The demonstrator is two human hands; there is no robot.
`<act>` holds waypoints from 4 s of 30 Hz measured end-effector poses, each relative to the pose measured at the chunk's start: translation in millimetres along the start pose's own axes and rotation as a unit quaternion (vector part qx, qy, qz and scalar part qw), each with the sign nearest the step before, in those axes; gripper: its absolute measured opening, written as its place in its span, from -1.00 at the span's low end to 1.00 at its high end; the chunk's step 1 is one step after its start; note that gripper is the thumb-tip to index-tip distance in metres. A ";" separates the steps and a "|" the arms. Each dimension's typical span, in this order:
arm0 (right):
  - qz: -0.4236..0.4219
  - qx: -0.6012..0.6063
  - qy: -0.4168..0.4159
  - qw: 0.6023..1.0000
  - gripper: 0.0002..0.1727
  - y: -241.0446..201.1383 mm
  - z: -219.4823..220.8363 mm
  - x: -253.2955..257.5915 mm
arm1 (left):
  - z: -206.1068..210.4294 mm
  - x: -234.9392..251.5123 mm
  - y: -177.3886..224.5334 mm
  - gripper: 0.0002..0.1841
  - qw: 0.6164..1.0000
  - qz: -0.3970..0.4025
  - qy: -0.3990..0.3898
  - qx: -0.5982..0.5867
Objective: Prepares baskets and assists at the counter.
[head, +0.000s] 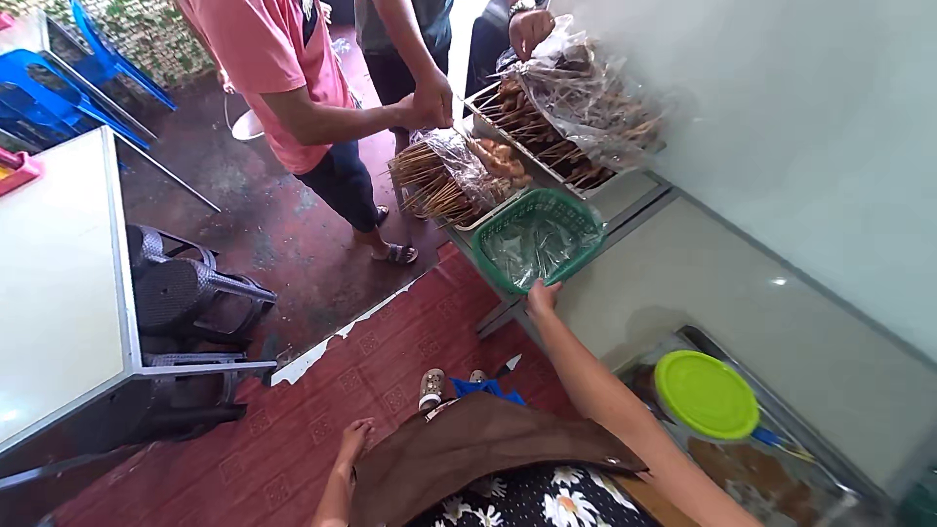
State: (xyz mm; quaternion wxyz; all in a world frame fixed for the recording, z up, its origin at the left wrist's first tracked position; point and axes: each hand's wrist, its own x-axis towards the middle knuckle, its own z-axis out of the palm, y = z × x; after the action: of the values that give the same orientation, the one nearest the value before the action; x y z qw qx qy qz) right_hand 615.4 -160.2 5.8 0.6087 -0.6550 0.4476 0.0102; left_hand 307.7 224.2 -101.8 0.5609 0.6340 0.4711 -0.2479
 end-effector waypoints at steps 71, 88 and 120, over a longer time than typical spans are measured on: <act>0.177 -0.311 -0.253 0.899 -0.55 155.6 -135.2 -20.9 | 36.6 -11.1 72.0 -0.70 0.981 0.039 -0.074 0.176; 0.185 -0.301 -0.254 0.900 -0.56 158.7 -126.2 -17.8 | 36.7 6.2 56.4 -0.71 0.981 0.048 -0.077 0.169; 0.174 -0.322 -0.270 0.891 -0.57 157.7 -114.2 -9.4 | 30.6 22.5 35.8 -0.71 0.988 0.044 -0.069 0.129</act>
State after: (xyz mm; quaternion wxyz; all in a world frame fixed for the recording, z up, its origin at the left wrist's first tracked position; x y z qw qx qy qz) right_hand 454.6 -224.5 -83.7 0.4503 -0.6986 0.3453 0.4357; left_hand 355.4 205.1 -111.3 0.5160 0.7025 0.3674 -0.3244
